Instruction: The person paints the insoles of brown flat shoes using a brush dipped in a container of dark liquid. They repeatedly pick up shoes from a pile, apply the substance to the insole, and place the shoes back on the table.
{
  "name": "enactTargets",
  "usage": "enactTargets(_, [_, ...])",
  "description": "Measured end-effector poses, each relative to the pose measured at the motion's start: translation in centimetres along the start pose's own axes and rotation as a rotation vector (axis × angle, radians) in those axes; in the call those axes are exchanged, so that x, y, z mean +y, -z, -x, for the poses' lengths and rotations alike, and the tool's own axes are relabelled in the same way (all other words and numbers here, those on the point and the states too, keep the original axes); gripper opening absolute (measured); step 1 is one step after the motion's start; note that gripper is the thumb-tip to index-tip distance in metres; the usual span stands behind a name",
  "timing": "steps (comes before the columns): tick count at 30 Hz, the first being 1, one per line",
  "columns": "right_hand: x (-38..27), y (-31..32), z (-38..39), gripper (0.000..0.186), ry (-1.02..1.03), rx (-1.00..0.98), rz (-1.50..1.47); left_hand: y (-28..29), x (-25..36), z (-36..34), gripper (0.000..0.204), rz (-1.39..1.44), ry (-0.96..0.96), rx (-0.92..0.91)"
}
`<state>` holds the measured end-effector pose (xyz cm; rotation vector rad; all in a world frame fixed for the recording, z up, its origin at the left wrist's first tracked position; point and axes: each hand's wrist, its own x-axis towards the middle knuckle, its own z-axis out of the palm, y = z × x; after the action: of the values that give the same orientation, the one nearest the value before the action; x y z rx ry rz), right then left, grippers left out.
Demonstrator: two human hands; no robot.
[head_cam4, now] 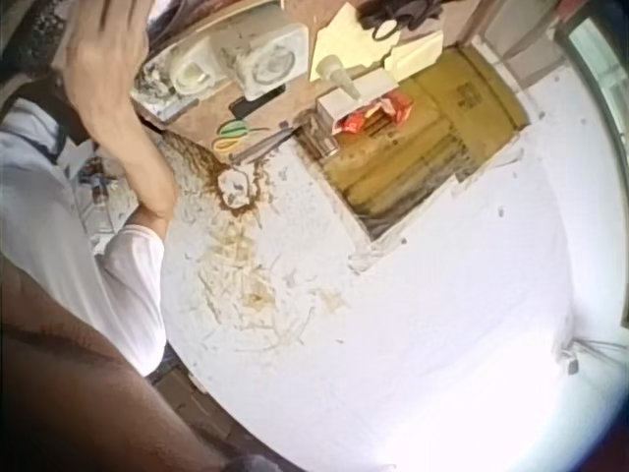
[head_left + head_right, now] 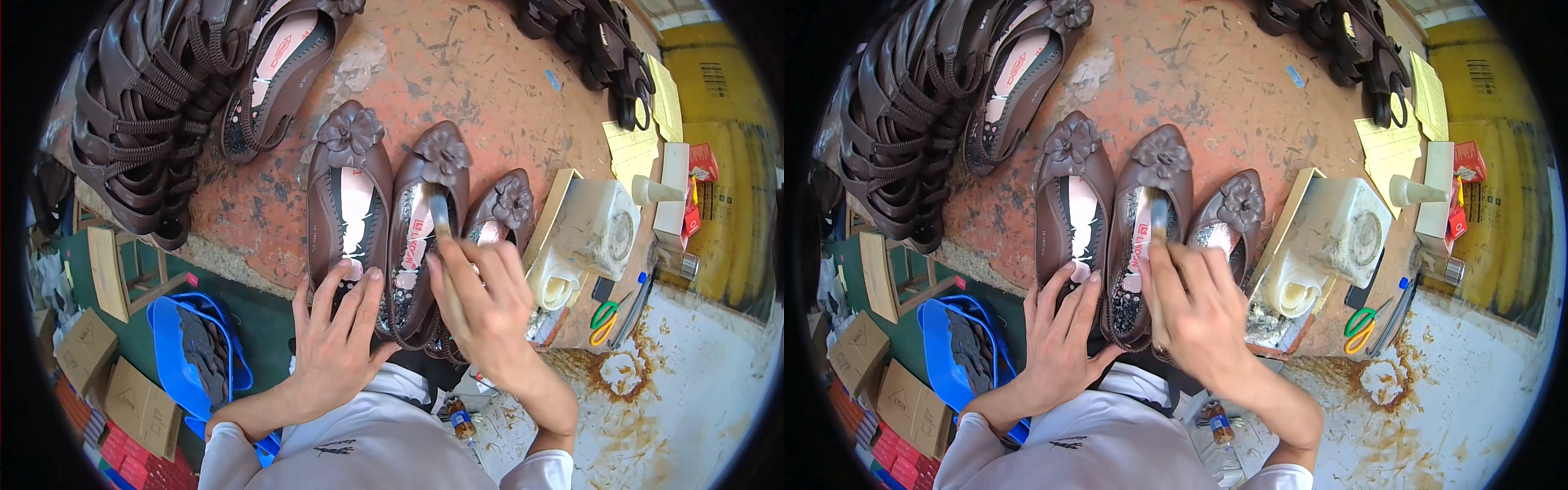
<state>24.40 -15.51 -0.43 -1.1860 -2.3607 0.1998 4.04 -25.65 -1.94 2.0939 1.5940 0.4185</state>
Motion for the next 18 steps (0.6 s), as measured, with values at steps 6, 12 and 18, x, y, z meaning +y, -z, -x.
enactTargets(6, [-2.4, 5.9, 2.7, 0.03, -0.029, -0.026, -0.172, 1.1, -0.8, 0.1, 0.111, 0.08, -0.02, 0.038])
enactTargets(12, [1.8, 15.2, 9.1, 0.008, -0.738, 0.296, -0.044, 0.0, -1.4, 1.1, 0.064, 0.059, -0.028, -0.035])
enactTargets(18, [4.8, 12.5, 13.2, 0.009, -0.736, 0.156, 0.047, -0.9, 0.0, 0.0, 0.033, 0.069, -0.078, -0.011])
